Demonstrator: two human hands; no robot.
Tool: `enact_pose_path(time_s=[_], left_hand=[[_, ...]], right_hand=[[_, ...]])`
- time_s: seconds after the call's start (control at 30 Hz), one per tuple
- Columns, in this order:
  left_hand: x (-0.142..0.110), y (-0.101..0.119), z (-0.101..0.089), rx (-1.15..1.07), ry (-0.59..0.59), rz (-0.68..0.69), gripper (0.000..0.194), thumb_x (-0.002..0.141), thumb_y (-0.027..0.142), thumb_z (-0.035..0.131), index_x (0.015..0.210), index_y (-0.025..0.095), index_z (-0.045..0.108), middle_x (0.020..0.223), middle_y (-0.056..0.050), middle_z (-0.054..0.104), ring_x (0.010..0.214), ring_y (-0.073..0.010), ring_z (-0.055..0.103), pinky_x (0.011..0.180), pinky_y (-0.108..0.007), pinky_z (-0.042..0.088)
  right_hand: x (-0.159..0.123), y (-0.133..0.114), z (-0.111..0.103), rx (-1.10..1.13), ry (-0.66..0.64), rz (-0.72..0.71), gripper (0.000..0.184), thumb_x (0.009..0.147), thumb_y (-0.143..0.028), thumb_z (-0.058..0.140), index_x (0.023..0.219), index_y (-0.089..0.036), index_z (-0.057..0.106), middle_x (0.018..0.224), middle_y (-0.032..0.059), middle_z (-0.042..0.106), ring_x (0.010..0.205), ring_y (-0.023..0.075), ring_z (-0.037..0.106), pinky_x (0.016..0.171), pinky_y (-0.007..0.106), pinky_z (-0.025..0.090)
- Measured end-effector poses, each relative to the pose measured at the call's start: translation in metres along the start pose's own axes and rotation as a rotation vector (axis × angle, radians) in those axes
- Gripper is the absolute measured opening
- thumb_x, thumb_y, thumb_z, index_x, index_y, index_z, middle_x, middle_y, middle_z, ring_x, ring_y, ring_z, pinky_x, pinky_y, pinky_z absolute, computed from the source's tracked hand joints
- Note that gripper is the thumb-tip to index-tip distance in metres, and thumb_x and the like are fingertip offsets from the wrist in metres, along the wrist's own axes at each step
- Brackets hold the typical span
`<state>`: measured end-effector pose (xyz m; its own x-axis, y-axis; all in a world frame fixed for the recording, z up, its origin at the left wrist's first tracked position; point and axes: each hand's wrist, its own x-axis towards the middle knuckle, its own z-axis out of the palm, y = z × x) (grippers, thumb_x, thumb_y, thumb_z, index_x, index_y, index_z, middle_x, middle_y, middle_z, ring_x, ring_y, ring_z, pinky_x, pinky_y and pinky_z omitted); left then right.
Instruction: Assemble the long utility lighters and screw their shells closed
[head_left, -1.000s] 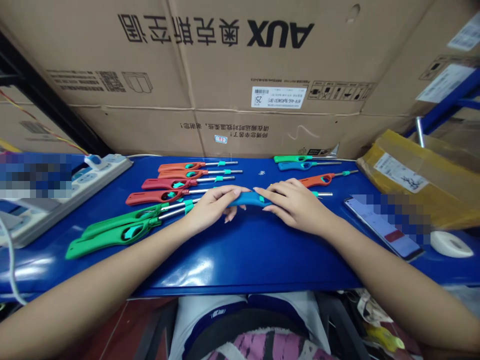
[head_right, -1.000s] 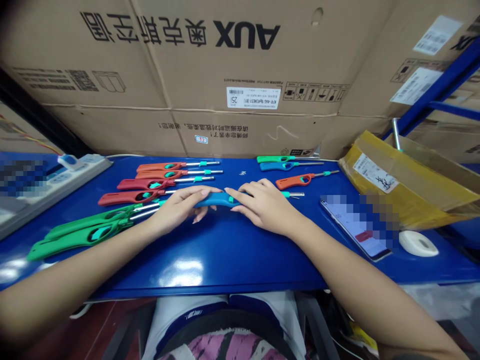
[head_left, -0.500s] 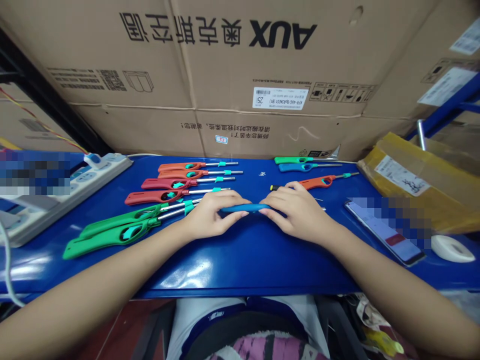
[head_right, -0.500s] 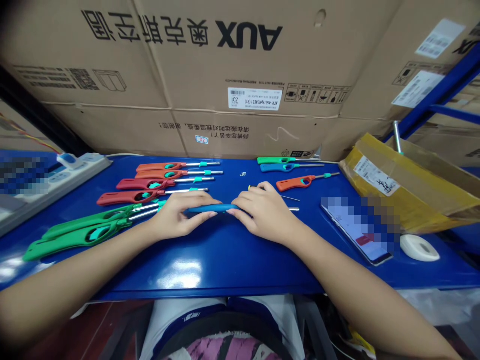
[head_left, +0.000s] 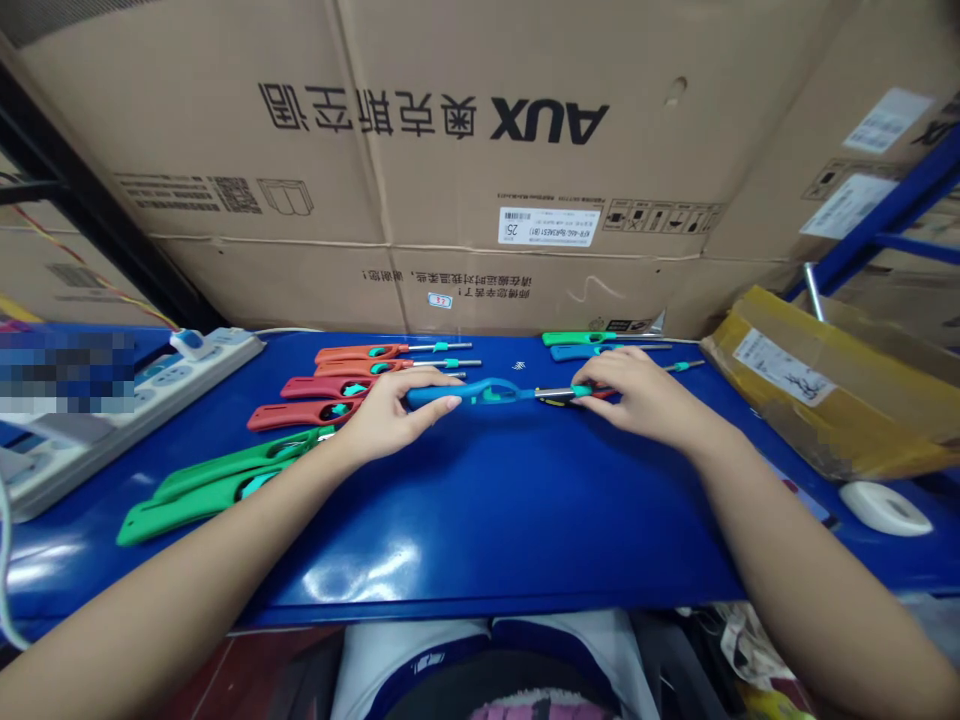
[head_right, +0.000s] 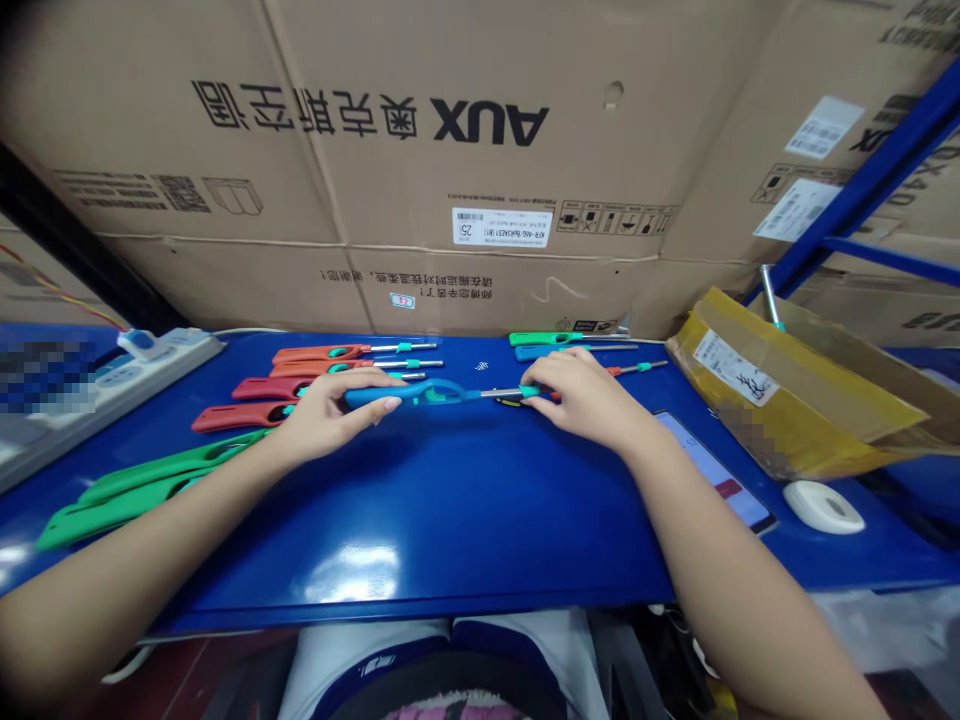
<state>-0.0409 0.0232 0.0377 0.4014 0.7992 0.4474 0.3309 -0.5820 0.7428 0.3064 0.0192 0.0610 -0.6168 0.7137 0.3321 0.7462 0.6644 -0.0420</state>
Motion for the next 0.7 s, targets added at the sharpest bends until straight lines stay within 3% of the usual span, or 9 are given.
enact_pose_path(time_s=[0.13,0.4,0.7], left_hand=[[-0.002,0.006,0.004,-0.087,-0.036,-0.112,0.038,0.086,0.045,0.072,0.106,0.012,0.074,0.076,-0.004,0.07,0.054,-0.0109,0.057,0.054,-0.024,0.048],[-0.008,0.013,0.023,-0.233,-0.156,-0.255,0.044,0.085,0.049,0.071,0.106,0.01,0.073,0.054,0.003,0.056,0.046,-0.0081,0.047,0.047,-0.02,0.037],[-0.005,0.01,0.023,-0.366,-0.086,-0.394,0.044,0.081,0.05,0.076,0.1,0.011,0.073,0.047,0.005,0.052,0.041,-0.0069,0.041,0.042,-0.02,0.03]], right_hand=[[0.002,-0.011,0.005,0.03,0.022,-0.035,0.006,0.095,-0.026,0.063,0.094,-0.02,0.065,0.09,0.0045,0.073,0.087,0.0229,0.064,0.086,0.038,0.041],[0.006,-0.039,0.024,0.029,0.072,-0.203,0.02,0.102,-0.03,0.052,0.102,-0.016,0.066,0.096,0.0111,0.073,0.089,0.0248,0.064,0.082,0.038,0.043],[0.004,-0.035,0.021,0.046,0.007,-0.148,0.026,0.104,-0.029,0.047,0.113,-0.016,0.068,0.102,0.0114,0.075,0.092,0.0242,0.067,0.081,0.038,0.045]])
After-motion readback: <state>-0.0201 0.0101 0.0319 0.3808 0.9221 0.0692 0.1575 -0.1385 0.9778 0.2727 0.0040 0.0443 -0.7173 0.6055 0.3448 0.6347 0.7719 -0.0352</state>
